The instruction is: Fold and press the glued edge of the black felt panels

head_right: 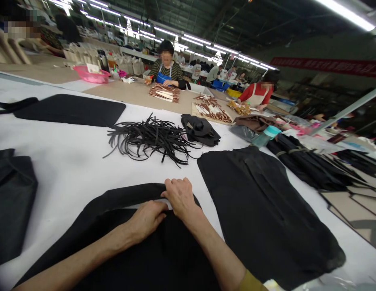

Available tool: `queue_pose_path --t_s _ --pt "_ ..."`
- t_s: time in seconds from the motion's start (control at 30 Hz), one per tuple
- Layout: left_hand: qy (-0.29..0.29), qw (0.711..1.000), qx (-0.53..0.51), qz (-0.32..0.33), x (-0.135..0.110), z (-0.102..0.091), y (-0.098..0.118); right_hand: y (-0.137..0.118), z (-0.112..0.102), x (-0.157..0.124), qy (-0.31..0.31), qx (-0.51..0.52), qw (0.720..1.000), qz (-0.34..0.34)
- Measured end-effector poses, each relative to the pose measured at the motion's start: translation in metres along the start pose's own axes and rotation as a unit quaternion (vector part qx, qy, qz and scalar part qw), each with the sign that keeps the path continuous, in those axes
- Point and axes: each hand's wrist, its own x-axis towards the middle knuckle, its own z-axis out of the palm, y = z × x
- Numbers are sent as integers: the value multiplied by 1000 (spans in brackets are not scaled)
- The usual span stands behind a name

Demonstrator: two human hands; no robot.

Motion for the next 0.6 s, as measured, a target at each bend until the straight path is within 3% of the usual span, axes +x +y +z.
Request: queue_pose_path --t_s 0.17,0.27,0.37,0.5,0.6 --pt "-4 998 60 6 -1 3 4 39 12 -11 -31 110 992 52" --pt "-2 997 82 17 0 4 4 50 6 -22 41 124 988 77" --pt "1 995 96 28 1 9 4 41 3 -36 100 141 982 81" --pt "4 994 101 39 -1 14 1 14 11 -53 0 238 971 -1" --pt "5 994 107 39 -10 10 -8 2 22 -58 -34 158 986 -33"
